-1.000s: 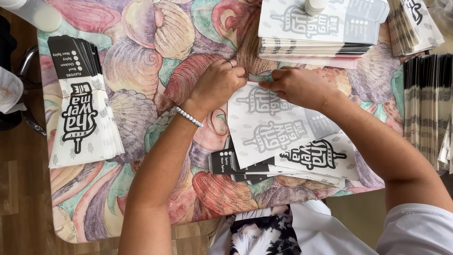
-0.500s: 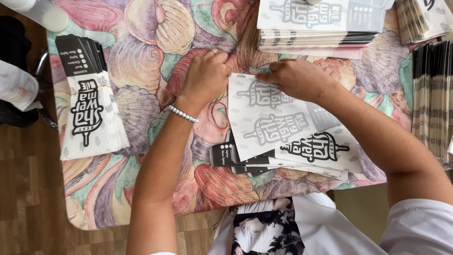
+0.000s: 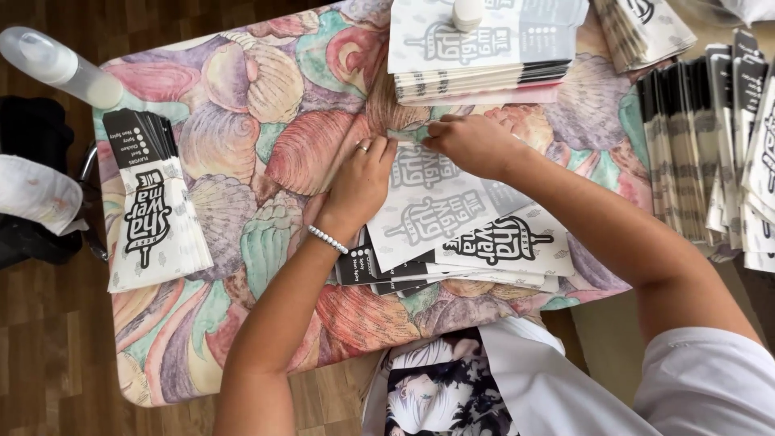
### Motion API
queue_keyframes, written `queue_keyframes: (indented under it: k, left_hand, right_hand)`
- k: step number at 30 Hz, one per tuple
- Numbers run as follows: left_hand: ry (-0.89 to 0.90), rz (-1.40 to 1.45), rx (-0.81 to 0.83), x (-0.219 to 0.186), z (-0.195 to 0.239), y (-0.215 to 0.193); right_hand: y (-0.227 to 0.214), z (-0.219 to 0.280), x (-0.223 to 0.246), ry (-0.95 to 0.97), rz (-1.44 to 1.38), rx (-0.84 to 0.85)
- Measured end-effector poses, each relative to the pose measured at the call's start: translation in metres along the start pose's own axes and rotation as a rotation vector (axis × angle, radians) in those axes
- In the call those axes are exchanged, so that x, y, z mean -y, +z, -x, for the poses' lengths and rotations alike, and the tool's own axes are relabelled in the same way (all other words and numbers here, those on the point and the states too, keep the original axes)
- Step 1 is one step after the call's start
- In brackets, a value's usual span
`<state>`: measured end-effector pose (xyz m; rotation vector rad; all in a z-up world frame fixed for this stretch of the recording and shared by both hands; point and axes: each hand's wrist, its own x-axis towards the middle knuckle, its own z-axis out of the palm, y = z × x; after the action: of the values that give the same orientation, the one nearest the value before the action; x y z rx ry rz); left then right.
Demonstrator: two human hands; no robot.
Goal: The person folds small white paper packets with black printed text on a table covered with a floral tablecloth. They repeatedly pick up packets, fold them in half, and stack them into neat piles. The person also fans out a stack of folded packets to display them.
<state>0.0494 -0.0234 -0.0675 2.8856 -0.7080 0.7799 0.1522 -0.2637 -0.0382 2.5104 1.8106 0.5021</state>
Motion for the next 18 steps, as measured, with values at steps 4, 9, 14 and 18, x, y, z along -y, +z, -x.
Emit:
queue_keyframes:
  k: [4, 9, 14, 18]
  left_hand:
    - [-0.012, -0.028, 0.054, 0.000, -0.001, -0.004]
    - [-0.010, -0.092, 0.071, -0.002, -0.001, -0.004]
    - [-0.020, -0.092, 0.078, -0.002, -0.001, -0.006]
    - [-0.040, -0.048, 0.124, -0.002, 0.000, -0.004]
  right_hand:
    - [-0.034, 0.030, -0.017, 0.138, -0.156, 0.125]
    - [-0.030, 0.058, -0.028, 0.213, -0.150, 0.139]
    - [-0.049, 0.046, -0.016, 0.228, -0.140, 0.156]
    - [-0.053, 0.041, -0.010, 0.143, -0.027, 0.257]
